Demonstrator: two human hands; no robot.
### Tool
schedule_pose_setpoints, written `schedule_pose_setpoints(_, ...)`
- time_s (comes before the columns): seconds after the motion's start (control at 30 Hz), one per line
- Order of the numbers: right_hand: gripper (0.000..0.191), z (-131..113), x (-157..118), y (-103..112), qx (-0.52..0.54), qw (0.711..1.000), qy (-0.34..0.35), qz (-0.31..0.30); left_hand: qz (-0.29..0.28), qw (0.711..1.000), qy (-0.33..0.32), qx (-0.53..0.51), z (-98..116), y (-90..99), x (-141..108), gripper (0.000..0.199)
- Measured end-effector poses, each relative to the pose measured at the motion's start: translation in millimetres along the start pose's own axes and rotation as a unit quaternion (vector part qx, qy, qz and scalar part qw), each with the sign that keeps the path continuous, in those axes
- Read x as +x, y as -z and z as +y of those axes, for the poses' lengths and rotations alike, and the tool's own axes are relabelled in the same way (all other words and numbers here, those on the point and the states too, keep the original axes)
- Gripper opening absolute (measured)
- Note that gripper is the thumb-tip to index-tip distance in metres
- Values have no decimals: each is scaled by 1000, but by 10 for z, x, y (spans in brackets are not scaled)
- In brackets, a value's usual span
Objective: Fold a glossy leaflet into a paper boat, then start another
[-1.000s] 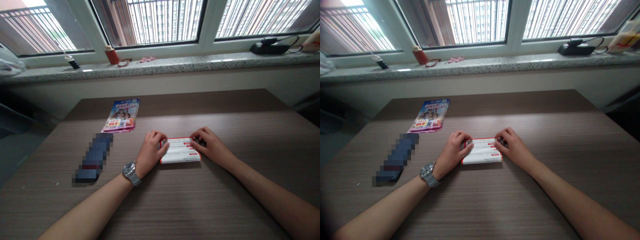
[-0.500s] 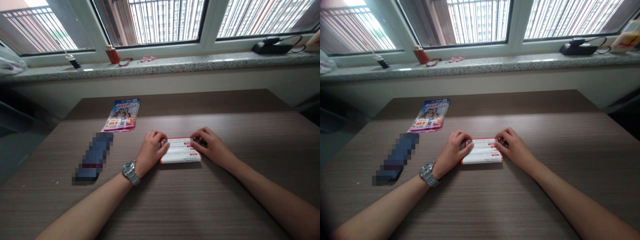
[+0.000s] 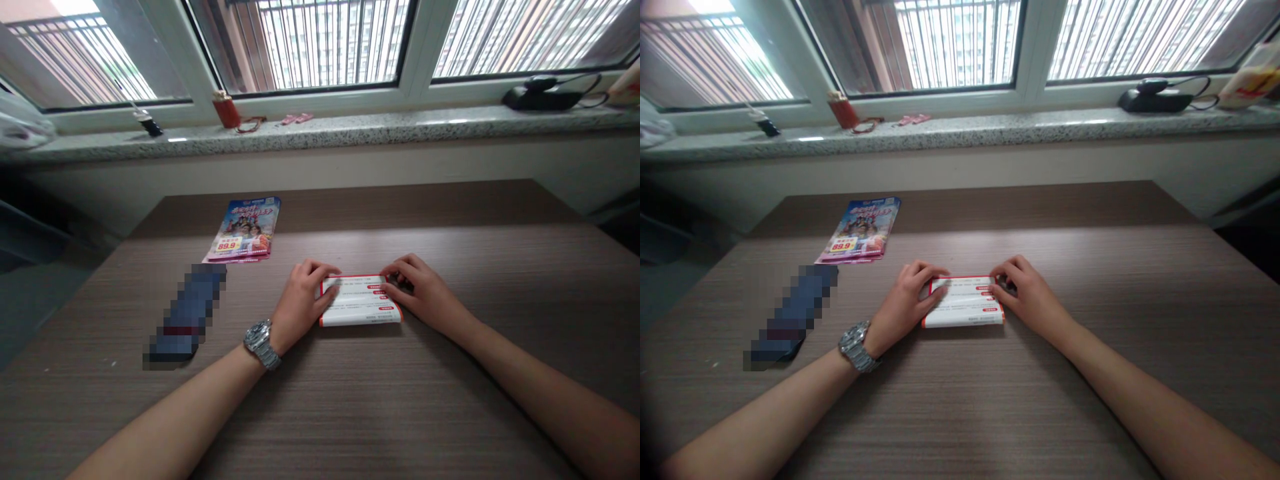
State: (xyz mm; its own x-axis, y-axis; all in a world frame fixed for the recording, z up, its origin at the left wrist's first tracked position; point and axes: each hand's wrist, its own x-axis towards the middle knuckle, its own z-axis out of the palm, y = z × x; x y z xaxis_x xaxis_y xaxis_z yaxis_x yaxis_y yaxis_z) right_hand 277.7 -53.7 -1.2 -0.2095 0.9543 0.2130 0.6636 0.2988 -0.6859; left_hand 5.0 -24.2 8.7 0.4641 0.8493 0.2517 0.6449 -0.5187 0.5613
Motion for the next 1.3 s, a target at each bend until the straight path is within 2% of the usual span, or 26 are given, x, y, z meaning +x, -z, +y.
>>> schedule_pose_setpoints(0.23, 14, -24, -2, 6, -3, 1000, 5, 8, -8, 999, -38, 24, -43, -16, 0, 29)
schedule_pose_setpoints(0.6, 16, -49, -17, 14, -3, 999, 10, 33, -9, 998, -46, 36, -37, -21, 0, 27)
schedule_pose_setpoints(0.77, 22, -143, -57, 33, -28, 996, 67, 54, -5, 998, -45, 43, -46, -34, -3, 27)
schedule_pose_setpoints(0.9, 36, -281, -150, -1, -101, 987, 126, 9, -6, 998, -41, 42, -26, -27, -3, 25)
schedule_pose_setpoints(1.07, 56, -422, -252, -79, -202, 959, 188, -62, -2, 998, -42, 40, -8, -26, -1, 25)
schedule_pose_setpoints(1.3, 60, -418, -272, -112, -227, 946, 201, -111, 0, 999, -40, 34, -15, -29, -6, 26)
